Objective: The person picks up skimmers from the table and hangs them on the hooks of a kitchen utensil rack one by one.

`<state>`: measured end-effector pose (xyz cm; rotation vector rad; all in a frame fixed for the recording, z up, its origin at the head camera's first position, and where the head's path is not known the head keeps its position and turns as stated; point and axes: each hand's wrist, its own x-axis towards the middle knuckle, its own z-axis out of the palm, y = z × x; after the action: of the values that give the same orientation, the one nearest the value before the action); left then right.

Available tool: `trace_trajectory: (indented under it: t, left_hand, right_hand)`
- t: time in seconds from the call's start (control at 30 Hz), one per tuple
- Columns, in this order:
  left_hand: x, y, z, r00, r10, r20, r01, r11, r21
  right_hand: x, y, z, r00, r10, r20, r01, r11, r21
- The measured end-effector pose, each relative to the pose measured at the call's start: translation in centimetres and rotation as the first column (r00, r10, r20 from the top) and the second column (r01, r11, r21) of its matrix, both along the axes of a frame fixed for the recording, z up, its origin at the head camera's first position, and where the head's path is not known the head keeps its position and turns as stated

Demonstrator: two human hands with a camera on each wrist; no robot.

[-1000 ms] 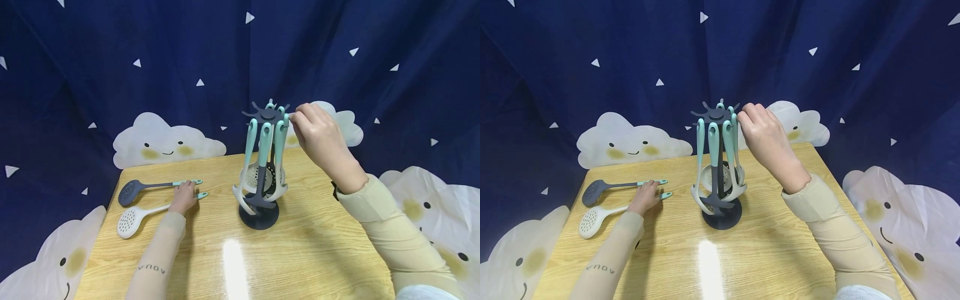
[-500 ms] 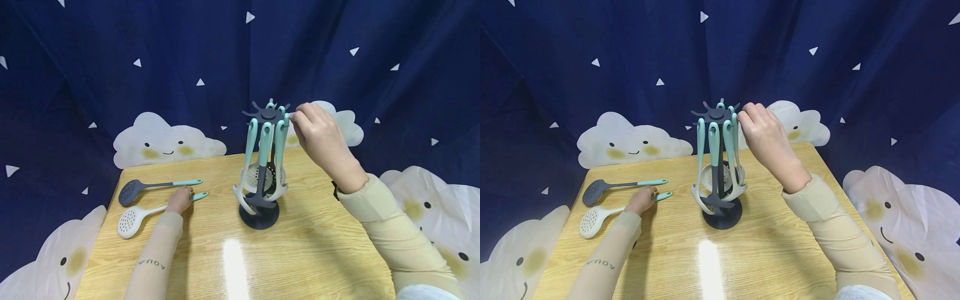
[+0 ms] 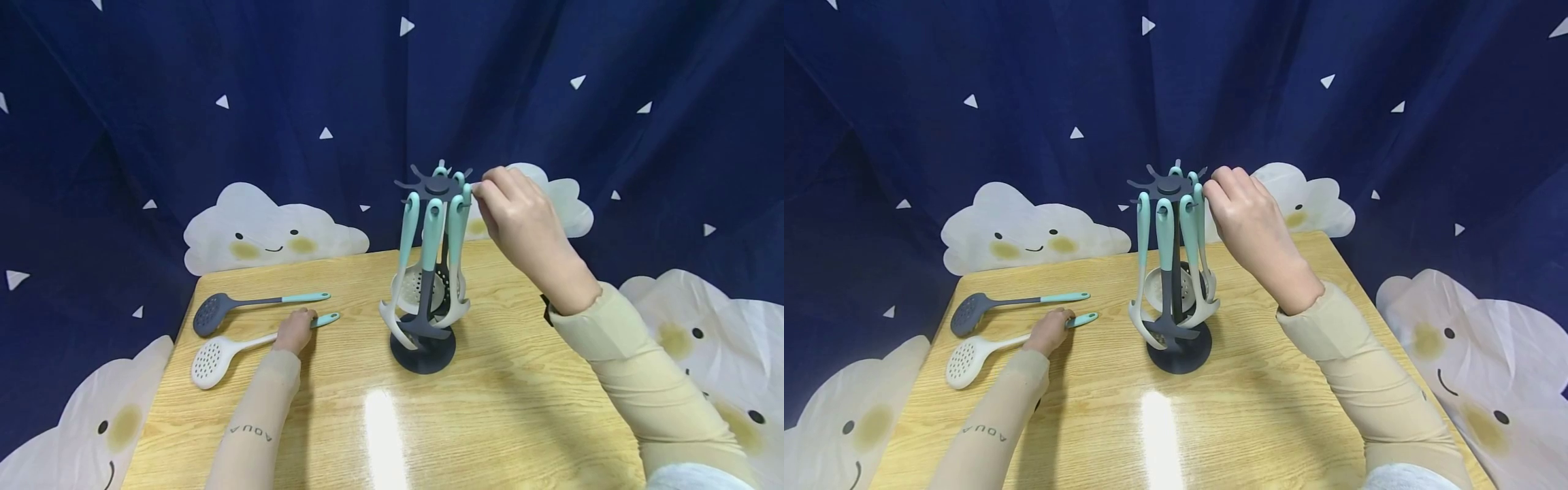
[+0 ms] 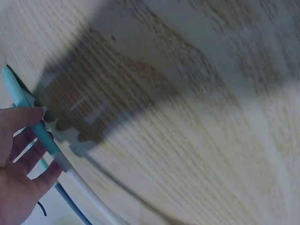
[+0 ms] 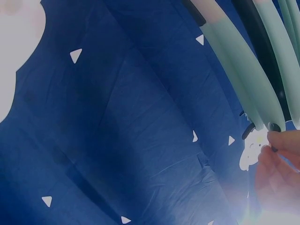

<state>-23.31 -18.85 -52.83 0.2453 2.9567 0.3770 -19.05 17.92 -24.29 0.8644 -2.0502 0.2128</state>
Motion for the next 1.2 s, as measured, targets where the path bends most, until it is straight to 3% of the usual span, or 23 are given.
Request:
trace_trajectory:
  t: [0.3, 0.53, 0.73, 0.9, 1.2]
  left_hand:
    - [0.0, 0.0, -0.7, 0.998, -0.021, -0.065, 0.020, 0.999, -0.027]
    - [0.0, 0.5, 0.0, 0.998, -0.048, -0.039, 0.047, 0.998, -0.030]
    - [-0.7, 1.1, 0.7, 0.994, -0.077, -0.082, 0.074, 0.997, -0.035]
    - [-1.2, 1.7, 2.1, 0.990, -0.085, -0.112, 0.088, 0.996, 0.017]
    - [-2.0, 3.2, 6.6, 0.977, -0.085, -0.194, 0.110, 0.986, 0.124]
  right_hand:
    - [0.0, 0.0, 0.0, 1.000, 0.000, 0.002, 0.000, 1.000, 0.005]
    - [0.0, -0.1, -0.1, 1.000, -0.001, 0.001, 0.001, 1.000, 0.001]
    - [0.0, -0.1, -0.1, 1.000, 0.007, -0.002, -0.007, 1.000, -0.014]
    - [0.1, -0.1, -0.1, 1.000, 0.009, -0.001, -0.009, 1.000, -0.018]
    - [-0.1, -0.1, -0.1, 1.000, 0.002, 0.000, -0.002, 1.000, -0.007]
